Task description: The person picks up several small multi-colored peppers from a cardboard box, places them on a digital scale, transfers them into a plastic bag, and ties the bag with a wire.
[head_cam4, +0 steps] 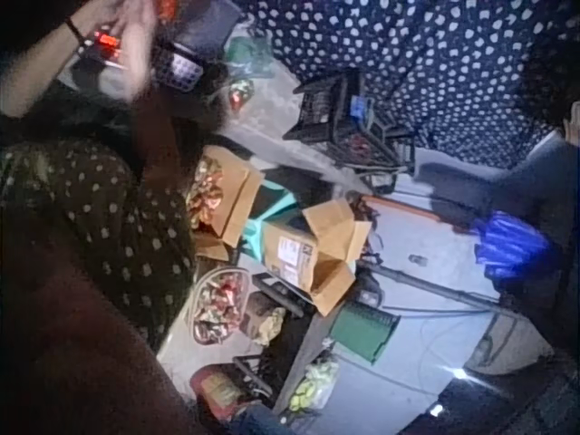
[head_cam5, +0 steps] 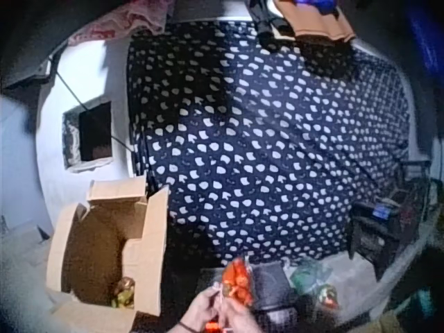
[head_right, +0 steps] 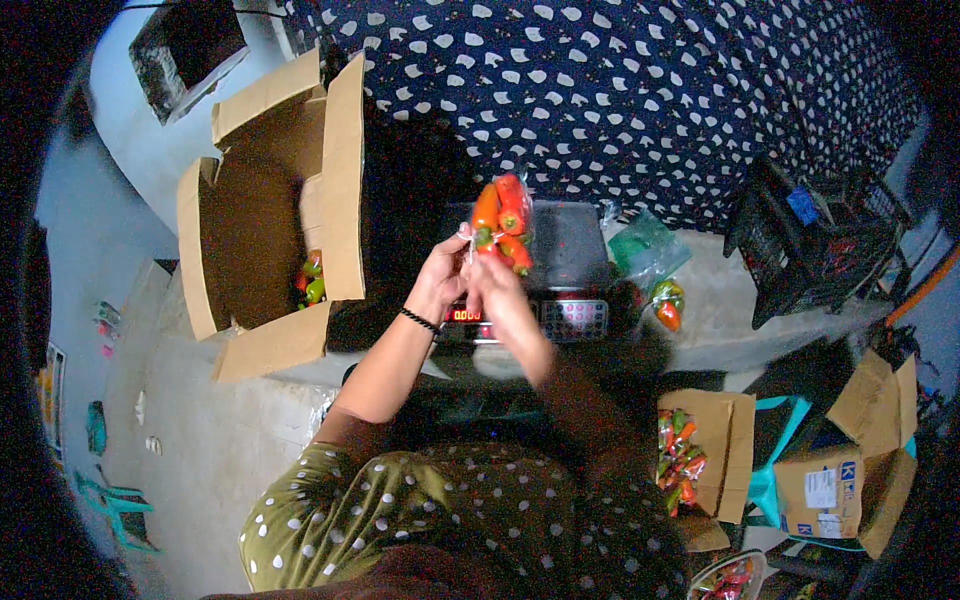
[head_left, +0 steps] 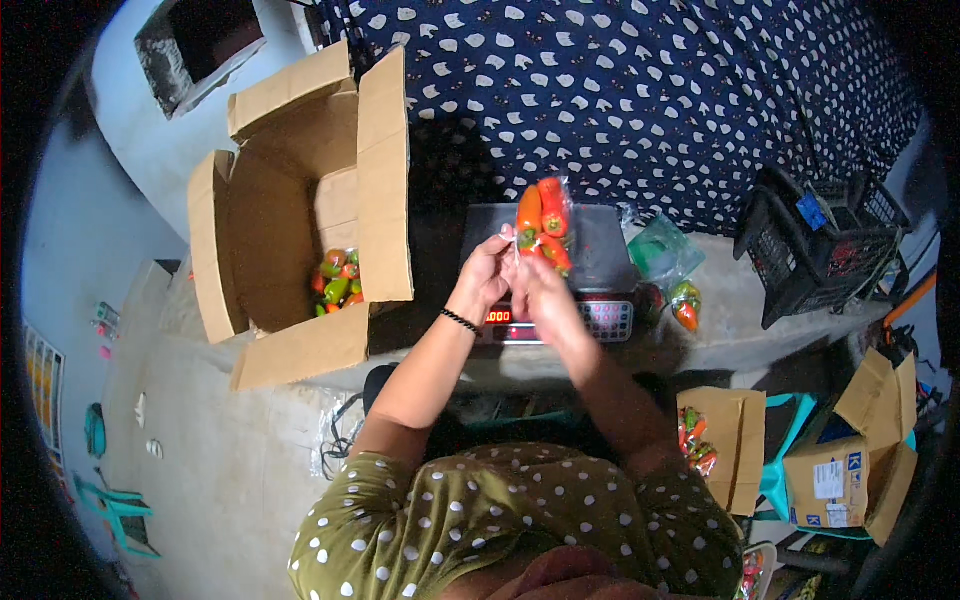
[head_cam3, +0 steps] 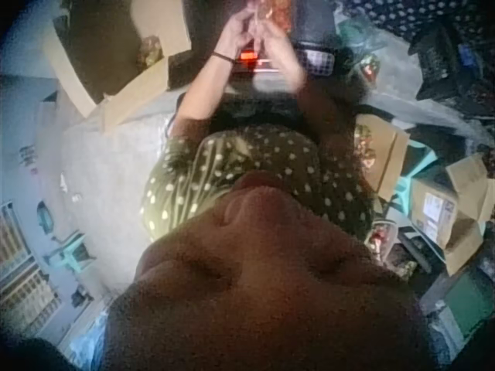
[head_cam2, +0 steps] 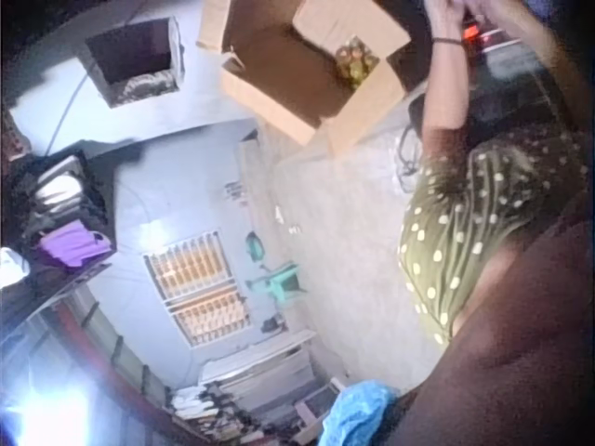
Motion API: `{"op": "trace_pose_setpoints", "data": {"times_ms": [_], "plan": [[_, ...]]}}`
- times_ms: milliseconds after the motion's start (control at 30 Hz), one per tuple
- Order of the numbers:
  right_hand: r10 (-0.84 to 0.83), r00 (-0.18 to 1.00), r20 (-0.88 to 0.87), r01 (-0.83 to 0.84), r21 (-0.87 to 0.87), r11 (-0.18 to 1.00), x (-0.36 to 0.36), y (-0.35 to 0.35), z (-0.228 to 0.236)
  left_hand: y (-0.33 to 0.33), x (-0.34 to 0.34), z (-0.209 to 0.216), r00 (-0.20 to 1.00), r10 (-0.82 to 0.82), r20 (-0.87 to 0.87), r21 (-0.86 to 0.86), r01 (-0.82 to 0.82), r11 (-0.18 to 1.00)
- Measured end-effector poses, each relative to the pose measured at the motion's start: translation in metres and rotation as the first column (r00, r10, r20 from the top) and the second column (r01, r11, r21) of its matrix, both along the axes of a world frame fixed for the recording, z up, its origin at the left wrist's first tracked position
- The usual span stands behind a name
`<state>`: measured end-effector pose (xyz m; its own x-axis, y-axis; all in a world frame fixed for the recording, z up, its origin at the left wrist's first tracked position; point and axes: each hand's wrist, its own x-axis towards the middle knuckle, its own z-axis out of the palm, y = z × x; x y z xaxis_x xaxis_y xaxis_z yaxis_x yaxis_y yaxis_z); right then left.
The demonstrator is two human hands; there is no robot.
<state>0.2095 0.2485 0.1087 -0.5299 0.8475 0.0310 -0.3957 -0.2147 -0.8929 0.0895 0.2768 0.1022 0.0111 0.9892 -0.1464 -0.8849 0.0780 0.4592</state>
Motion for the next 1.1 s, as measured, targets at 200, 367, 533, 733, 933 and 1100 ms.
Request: {"op": "trace_pose_setpoints", "data": {"times_ms": [200,367,533,733,933,1100], "plan": [[0.484,0.709,-0.513,-0.597,-0.071,0.799,0.015,-0.001,-0.012,-0.033,-0.021,0.025,0.916,-0.292,-0.273,0.408,0.386,0.828],[0.169,0.966,0.194,-0.22,0.284,0.933,0.035,0.097,-0.02,-0.033,-0.008,0.041,0.297,0.19,-0.936,0.25,0.179,0.952],[-0.228,0.801,0.554,-0.084,0.481,0.873,0.01,0.103,0.022,0.009,-0.016,0.006,0.182,0.24,-0.953,0.25,0.029,0.968],[-0.209,0.897,0.389,0.07,0.343,0.937,-0.008,0.083,-0.012,0.031,-0.016,-0.018,0.326,0.217,-0.92,0.182,-0.134,0.974],[-0.592,0.735,0.331,0.2,0.728,0.655,-0.016,0.061,-0.033,0.021,-0.015,-0.022,0.538,0.117,-0.835,0.049,-0.139,0.989],[-0.722,0.599,0.345,0.162,0.831,0.532,-0.021,0.058,-0.038,0.021,-0.022,-0.027,0.557,0.05,-0.829,0.029,-0.046,0.999]]}}
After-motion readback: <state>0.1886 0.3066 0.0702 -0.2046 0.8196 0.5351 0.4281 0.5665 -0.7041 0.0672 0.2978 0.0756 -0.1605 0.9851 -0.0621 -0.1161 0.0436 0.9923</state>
